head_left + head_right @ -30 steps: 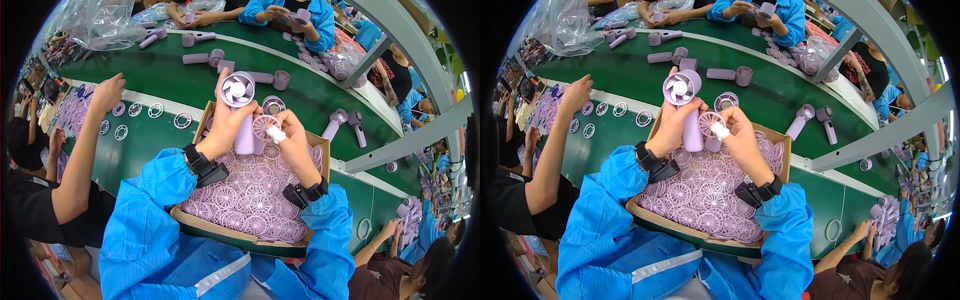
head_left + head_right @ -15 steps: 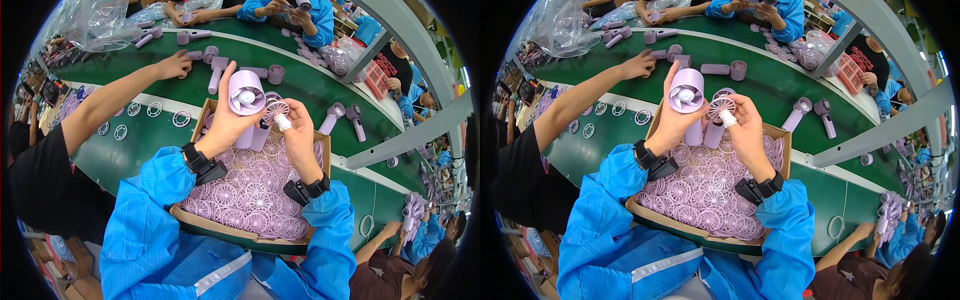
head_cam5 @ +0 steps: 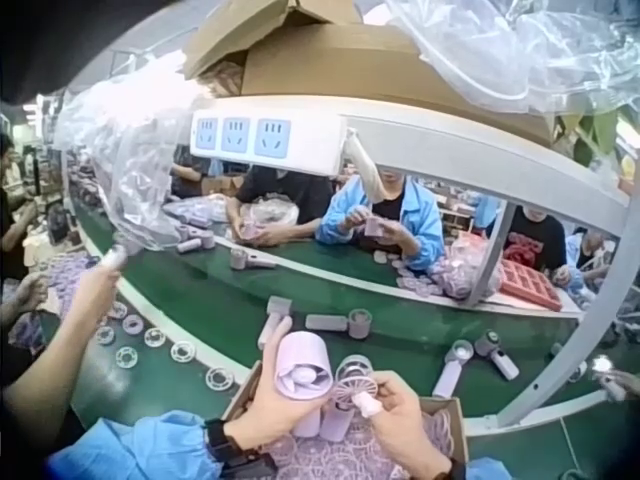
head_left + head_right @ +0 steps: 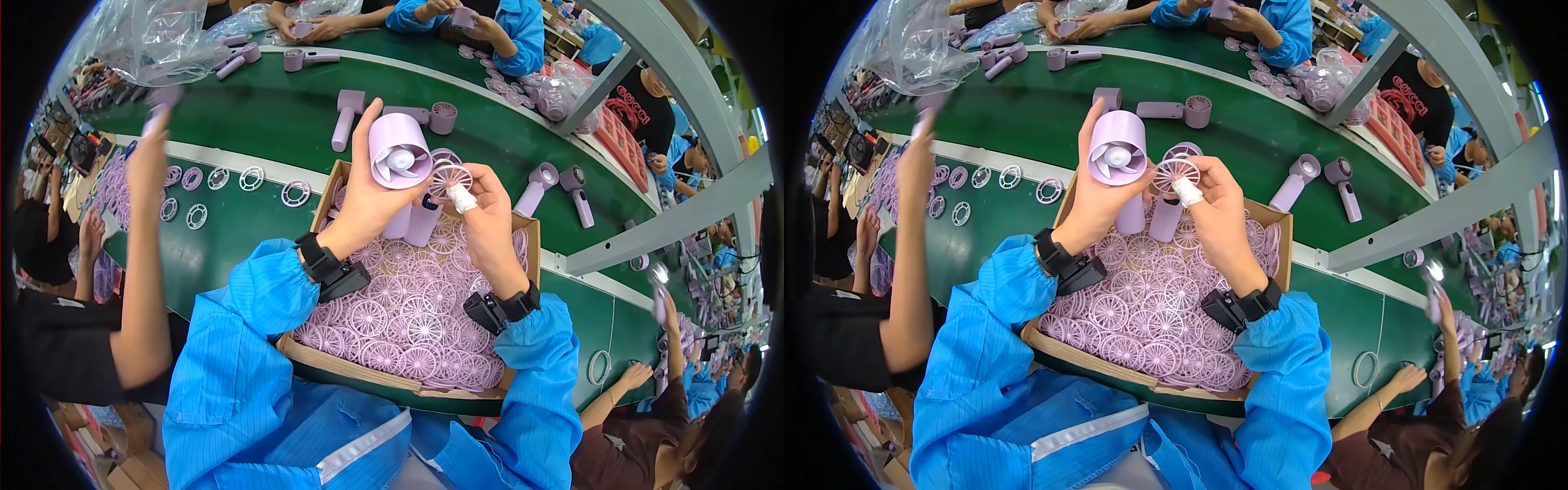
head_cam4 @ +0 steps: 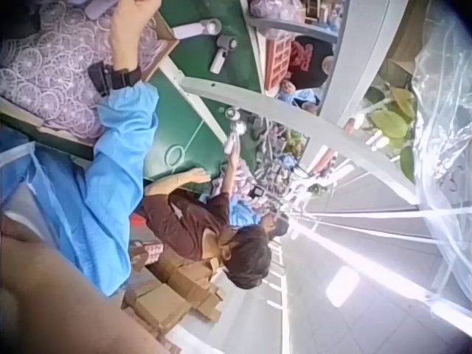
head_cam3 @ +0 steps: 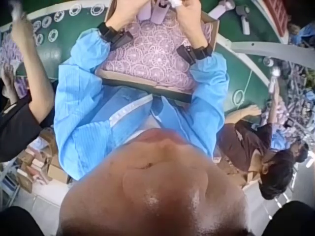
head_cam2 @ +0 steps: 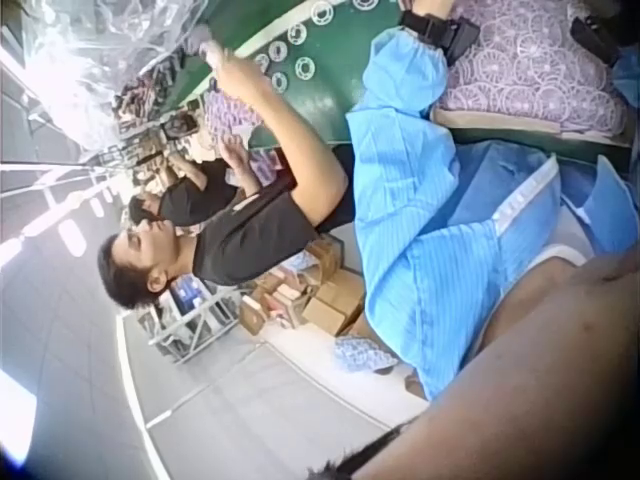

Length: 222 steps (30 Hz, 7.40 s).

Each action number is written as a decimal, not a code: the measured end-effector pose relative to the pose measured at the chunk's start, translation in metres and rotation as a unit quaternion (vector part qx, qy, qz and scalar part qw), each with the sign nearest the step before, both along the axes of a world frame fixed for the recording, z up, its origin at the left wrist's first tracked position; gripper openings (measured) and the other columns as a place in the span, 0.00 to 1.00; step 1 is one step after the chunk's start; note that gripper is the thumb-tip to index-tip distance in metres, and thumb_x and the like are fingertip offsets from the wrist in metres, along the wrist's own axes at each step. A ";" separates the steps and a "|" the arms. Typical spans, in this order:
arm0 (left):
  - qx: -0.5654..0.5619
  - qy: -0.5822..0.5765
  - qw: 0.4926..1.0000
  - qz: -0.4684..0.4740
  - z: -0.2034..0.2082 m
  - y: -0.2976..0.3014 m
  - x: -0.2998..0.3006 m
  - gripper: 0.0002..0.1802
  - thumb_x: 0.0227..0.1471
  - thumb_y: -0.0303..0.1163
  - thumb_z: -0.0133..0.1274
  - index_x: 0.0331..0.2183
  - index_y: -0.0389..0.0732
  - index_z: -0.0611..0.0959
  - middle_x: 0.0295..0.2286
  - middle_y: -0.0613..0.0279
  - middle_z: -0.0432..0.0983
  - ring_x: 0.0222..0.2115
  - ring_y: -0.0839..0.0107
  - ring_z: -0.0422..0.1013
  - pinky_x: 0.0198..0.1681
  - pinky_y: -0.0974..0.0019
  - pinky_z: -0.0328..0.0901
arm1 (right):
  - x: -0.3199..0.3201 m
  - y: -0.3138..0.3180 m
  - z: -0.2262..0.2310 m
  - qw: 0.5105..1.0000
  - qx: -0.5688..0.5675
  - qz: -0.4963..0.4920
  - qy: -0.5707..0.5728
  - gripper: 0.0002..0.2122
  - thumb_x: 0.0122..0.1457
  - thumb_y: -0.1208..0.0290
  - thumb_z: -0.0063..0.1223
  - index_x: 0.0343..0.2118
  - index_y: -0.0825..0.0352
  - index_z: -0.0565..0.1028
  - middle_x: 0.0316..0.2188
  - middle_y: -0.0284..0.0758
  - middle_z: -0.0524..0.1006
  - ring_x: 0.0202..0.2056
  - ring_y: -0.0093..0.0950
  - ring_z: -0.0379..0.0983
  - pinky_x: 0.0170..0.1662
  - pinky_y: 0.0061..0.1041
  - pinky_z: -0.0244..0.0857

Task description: The person assembles handheld fans by picking up a fan body and a fan cover from a box and pressing them together. The person then sets the assembled fan on the table and repeats the process.

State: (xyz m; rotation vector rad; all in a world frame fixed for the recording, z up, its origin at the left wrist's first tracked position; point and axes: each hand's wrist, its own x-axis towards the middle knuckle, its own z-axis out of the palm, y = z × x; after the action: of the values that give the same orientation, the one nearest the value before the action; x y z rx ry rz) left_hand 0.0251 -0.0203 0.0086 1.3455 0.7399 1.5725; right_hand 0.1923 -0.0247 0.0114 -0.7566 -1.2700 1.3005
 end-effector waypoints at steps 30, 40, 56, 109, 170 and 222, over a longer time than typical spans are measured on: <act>0.070 0.021 0.997 0.026 -0.001 -0.003 0.002 0.55 0.38 0.18 0.64 0.61 0.50 0.49 0.46 0.58 0.64 0.41 0.69 0.70 0.44 0.65 0.69 | 0.008 0.006 -0.008 0.972 -0.085 0.137 0.171 0.11 0.60 0.77 0.48 0.45 0.65 0.66 0.42 0.36 0.73 0.44 0.27 0.71 0.48 0.31 0.68; 0.066 0.031 0.997 0.034 -0.004 -0.002 0.001 0.55 0.38 0.17 0.63 0.61 0.51 0.48 0.44 0.58 0.65 0.39 0.69 0.72 0.44 0.65 0.69 | 0.009 0.004 -0.004 0.967 -0.108 0.156 0.168 0.10 0.58 0.80 0.47 0.42 0.65 0.65 0.43 0.36 0.73 0.48 0.29 0.70 0.57 0.37 0.63; 0.080 0.049 0.994 0.053 0.000 -0.003 0.001 0.52 0.40 0.20 0.64 0.60 0.48 0.50 0.45 0.57 0.64 0.40 0.69 0.71 0.44 0.66 0.68 | 0.010 0.005 0.002 0.969 -0.100 0.162 0.161 0.10 0.59 0.80 0.46 0.44 0.66 0.65 0.44 0.39 0.72 0.48 0.32 0.70 0.54 0.37 0.66; 0.094 0.050 0.994 0.038 -0.004 0.001 -0.004 0.52 0.41 0.22 0.64 0.60 0.47 0.50 0.43 0.58 0.67 0.39 0.71 0.71 0.42 0.68 0.68 | 0.021 0.006 0.003 0.969 -0.023 0.238 0.059 0.26 0.58 0.58 0.48 0.51 0.77 0.66 0.47 0.49 0.71 0.47 0.41 0.71 0.53 0.38 0.64; -0.009 0.185 0.982 -0.041 -0.022 0.002 0.015 0.47 0.46 0.21 0.48 0.61 0.48 0.41 0.38 0.37 0.73 0.33 0.48 0.76 0.33 0.55 0.72 | -0.003 -0.006 0.015 0.724 0.479 -0.238 -0.435 0.21 0.35 0.76 0.67 0.38 0.61 0.79 0.44 0.39 0.74 0.40 0.37 0.70 0.40 0.32 0.66; -0.074 -0.023 0.972 -0.221 -0.003 -0.012 0.010 0.28 0.62 0.40 0.39 0.60 0.53 0.52 0.35 0.57 0.70 0.20 0.76 0.69 0.22 0.73 0.67 | -0.004 -0.002 0.009 0.990 0.102 0.015 -0.091 0.22 0.62 0.71 0.47 0.58 0.63 0.60 0.45 0.34 0.71 0.42 0.20 0.70 0.36 0.18 0.68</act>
State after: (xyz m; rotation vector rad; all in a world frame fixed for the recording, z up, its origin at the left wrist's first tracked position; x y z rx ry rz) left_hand 0.0347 -0.0328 0.0059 1.2556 0.4755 1.1657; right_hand 0.1883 -0.0268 0.0200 -0.7243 -1.5410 1.1231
